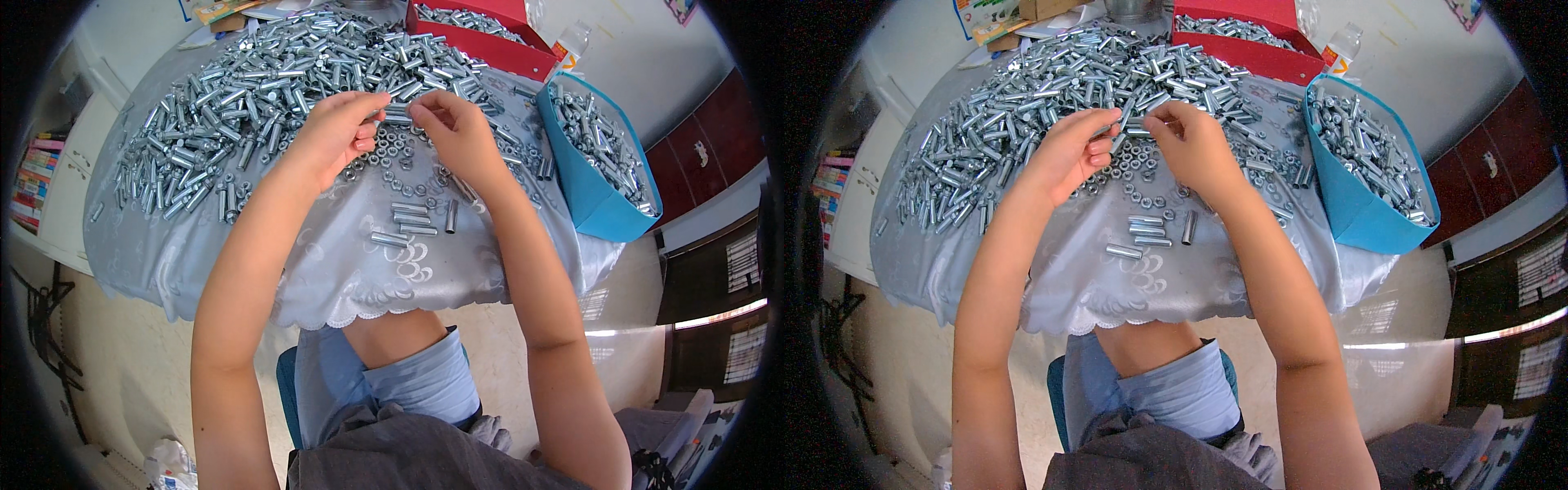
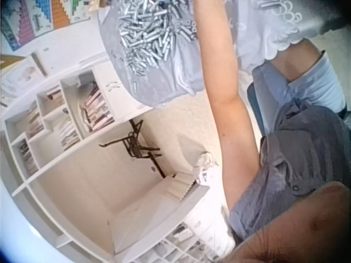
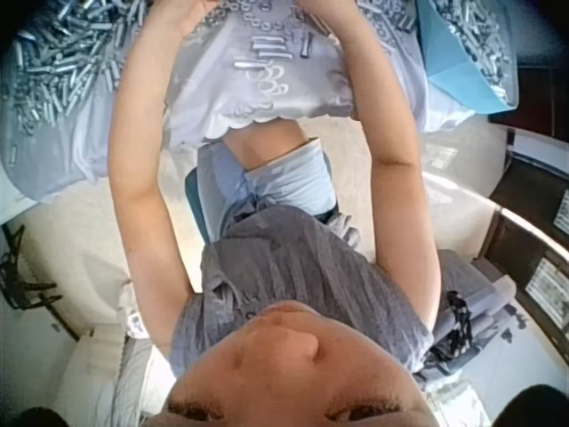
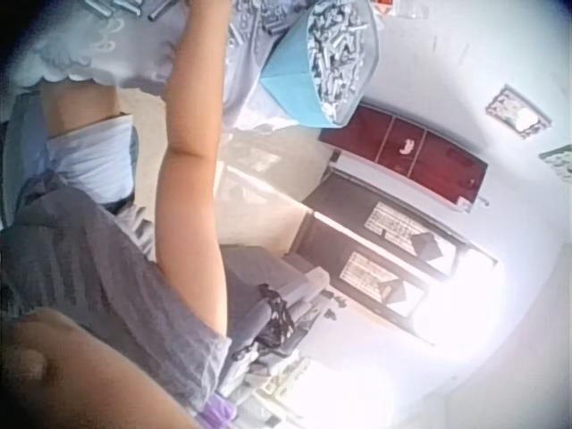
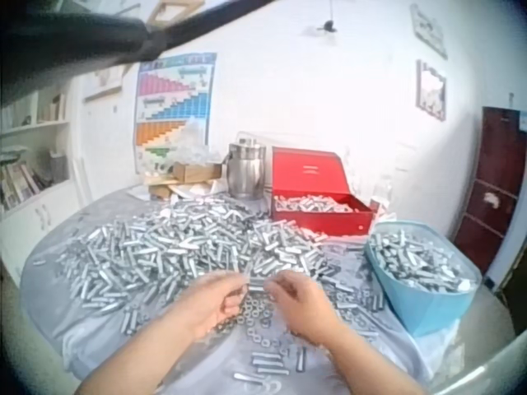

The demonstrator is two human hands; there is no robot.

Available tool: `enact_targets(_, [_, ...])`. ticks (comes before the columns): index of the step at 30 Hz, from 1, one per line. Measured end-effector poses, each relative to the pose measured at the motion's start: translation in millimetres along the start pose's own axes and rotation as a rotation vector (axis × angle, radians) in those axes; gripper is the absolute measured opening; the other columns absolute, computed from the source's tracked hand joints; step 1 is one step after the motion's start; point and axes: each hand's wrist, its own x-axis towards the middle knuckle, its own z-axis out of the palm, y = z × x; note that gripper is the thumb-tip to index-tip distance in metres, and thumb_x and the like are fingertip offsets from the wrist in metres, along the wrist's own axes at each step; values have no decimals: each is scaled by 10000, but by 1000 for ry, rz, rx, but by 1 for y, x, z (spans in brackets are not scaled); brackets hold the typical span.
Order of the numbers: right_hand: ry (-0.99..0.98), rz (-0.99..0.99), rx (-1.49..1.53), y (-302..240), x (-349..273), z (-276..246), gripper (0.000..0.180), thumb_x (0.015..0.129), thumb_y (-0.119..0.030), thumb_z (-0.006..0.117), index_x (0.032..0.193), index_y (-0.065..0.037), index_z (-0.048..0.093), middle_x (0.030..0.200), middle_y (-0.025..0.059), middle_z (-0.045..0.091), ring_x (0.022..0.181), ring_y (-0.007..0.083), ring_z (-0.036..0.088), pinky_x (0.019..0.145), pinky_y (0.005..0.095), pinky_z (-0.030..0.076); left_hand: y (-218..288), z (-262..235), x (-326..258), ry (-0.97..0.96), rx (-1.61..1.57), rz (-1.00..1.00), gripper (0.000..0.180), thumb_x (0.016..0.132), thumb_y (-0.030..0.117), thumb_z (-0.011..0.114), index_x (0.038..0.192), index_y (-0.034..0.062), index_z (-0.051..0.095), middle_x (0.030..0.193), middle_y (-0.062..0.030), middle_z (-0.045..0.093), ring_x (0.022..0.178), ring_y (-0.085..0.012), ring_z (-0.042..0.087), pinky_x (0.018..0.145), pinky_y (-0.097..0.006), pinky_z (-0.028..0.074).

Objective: The person repeatedly picks up metal bolts and washers from a large pile on a table, threads the washers onto the bolts by hand, and places the assembled units into a blue container. The process is continuous and repetitive throughout the clip.

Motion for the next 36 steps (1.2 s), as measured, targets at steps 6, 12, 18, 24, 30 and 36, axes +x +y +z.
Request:
enact_targets(6, [-102, 77, 433, -16, -2, 1, 164, 841, -123, 594, 931, 13, 581, 819, 35, 618, 721, 83, 578, 626, 187, 423, -2, 2, -2, -62, 54, -13, 181, 813, 205, 605, 814, 43, 526, 709, -4, 497, 518, -40, 364, 452, -189, 300])
enact_targets(12, [-114, 105, 468, -20, -3, -2, 181, 829, -140, 614, 925, 9, 581, 823, 29, 610, 725, 76, 564, 621, 194, 416, -3, 4, -2, -64, 55, -18, 199, 811, 231, 613, 791, 52, 528, 704, -8, 498, 501, -40, 355, 451, -183, 298])
enact_targets(18, [-156, 117, 468, -21, -3, -7, 185, 826, -155, 621, 917, 3, 594, 821, 17, 604, 697, 67, 526, 634, 202, 408, 0, 7, -4, -118, 10, -26, 261, 786, 292, 663, 771, 66, 531, 687, 9, 470, 490, -30, 347, 457, -175, 298])
enact_targets(24, [-43, -9, 417, -25, -6, 0, 199, 813, -158, 636, 869, 31, 620, 758, 42, 610, 674, 97, 551, 608, 223, 444, 1, 9, -5, -190, -56, -19, 309, 776, 337, 673, 799, 64, 531, 690, 29, 431, 518, -21, 339, 477, -166, 299])
enact_targets(30, [46, -226, 112, -21, -7, 0, 167, 810, -127, 621, 890, 20, 620, 758, 77, 620, 670, 118, 576, 613, 236, 458, 2, 12, -7, -229, -11, -49, 366, 774, 413, 657, 795, 73, 526, 698, 35, 417, 537, -20, 343, 491, -176, 311])
enact_targets(36, [106, -206, 139, -24, -7, 0, 149, 790, -108, 634, 894, -1, 623, 760, 58, 619, 666, 101, 567, 600, 222, 444, 2, 10, -8, -205, 20, -78, 374, 789, 409, 641, 824, 50, 543, 673, 45, 429, 514, -22, 347, 495, -177, 319])
